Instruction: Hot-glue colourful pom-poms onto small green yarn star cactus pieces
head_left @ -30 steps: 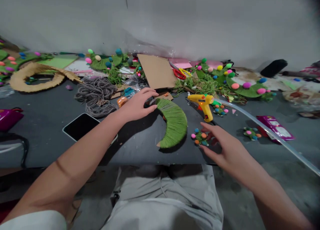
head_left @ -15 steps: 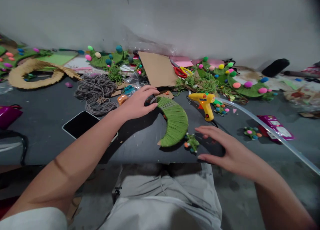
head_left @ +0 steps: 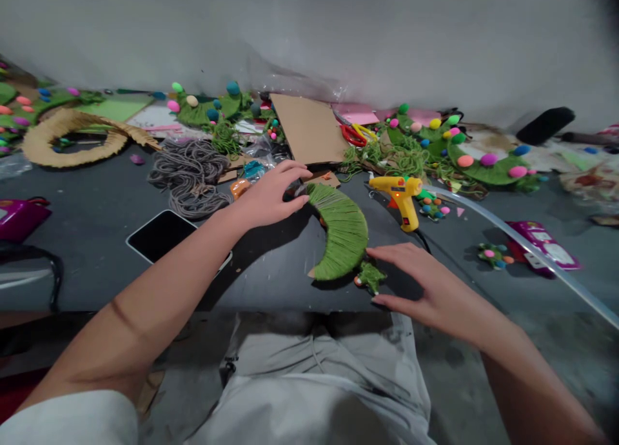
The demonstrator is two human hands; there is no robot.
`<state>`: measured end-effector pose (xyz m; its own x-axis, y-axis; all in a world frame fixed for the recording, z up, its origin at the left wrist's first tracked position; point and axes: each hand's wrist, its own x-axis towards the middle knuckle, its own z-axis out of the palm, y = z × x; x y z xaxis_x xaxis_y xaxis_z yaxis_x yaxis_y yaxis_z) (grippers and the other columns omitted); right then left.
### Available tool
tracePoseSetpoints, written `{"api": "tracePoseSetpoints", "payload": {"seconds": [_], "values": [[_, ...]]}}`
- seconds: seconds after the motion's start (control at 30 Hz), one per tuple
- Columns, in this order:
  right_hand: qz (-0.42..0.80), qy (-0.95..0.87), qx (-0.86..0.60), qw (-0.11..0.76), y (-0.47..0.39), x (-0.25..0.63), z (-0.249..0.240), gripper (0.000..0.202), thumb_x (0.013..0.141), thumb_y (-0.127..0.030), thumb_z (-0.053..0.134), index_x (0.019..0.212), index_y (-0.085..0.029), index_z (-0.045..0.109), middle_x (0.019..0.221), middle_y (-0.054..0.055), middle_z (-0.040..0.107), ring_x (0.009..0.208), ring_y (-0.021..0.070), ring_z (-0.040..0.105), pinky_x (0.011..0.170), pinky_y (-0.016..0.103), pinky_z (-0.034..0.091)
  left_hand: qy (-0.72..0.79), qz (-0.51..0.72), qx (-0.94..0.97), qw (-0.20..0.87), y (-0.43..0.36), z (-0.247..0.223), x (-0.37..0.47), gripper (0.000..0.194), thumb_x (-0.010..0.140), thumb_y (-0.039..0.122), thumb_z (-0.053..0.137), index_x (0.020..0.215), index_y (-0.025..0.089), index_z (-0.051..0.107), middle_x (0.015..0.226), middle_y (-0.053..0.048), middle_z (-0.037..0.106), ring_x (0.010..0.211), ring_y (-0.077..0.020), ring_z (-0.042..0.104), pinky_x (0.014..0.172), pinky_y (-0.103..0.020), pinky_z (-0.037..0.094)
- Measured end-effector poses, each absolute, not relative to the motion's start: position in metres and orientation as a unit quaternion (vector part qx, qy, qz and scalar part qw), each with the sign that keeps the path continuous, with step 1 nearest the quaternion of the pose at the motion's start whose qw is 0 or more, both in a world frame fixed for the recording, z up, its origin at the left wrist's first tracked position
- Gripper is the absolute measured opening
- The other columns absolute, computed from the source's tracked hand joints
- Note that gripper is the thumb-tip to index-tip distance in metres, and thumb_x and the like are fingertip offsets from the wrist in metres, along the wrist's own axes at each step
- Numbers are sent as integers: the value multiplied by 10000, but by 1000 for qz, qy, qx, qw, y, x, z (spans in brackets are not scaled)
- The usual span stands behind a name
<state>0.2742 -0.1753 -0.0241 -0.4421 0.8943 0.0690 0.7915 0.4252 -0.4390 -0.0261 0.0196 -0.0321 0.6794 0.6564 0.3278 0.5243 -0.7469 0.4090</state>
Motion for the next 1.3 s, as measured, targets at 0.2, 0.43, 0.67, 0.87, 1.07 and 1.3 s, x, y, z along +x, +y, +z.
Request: {"api": "tracePoseSetpoints", "payload": {"seconds": [0.2,0.43,0.67,0.87,1.07,1.3], "values": [[125,-821,-534,161,-184,268,-23,612,904,-471,725,1433,-266,495,1355,117,648,1234,300,628,1035,487,522,334,226,904,139,20,-30,-26,454,959,370,588,1373,184,588,1487,-145,536,1380,-287,540,1190,-474,418],[77,-789,-579,190,-203,241,-32,490,915,-474,703,1315,-252,526,1201,106,693,1074,302,669,896,468,542,334,232,904,135,21,-34,-27,477,970,390,588,1386,158,583,1488,-154,534,1393,-299,528,1201,-471,406],[77,-787,-579,200,-209,237,-36,612,867,-568,742,1332,-245,511,1235,124,688,1106,321,668,896,479,548,332,250,898,143,22,-32,-28,461,951,373,603,1360,161,601,1455,-152,563,1370,-286,547,1200,-469,406],[61,-748,-568,337,-195,253,-23,176,987,-214,617,1147,-269,667,1055,39,747,931,175,720,837,296,560,356,370,834,203,25,-27,-28,308,906,288,625,1186,179,689,1258,-108,694,1138,-239,669,1001,-412,543],[57,-726,-574,374,-146,245,-15,153,947,-326,691,845,-239,763,601,-42,695,514,116,637,526,231,479,389,465,755,249,30,-26,-28,269,925,325,622,1110,145,695,902,-73,767,765,-171,712,699,-291,564],[23,-740,-616,269,-53,225,16,418,871,-71,527,1220,-157,740,1201,118,773,1083,260,741,973,372,556,393,469,729,306,26,-22,-26,281,886,396,702,1031,155,711,671,-18,736,603,-167,697,574,-260,519]]}}
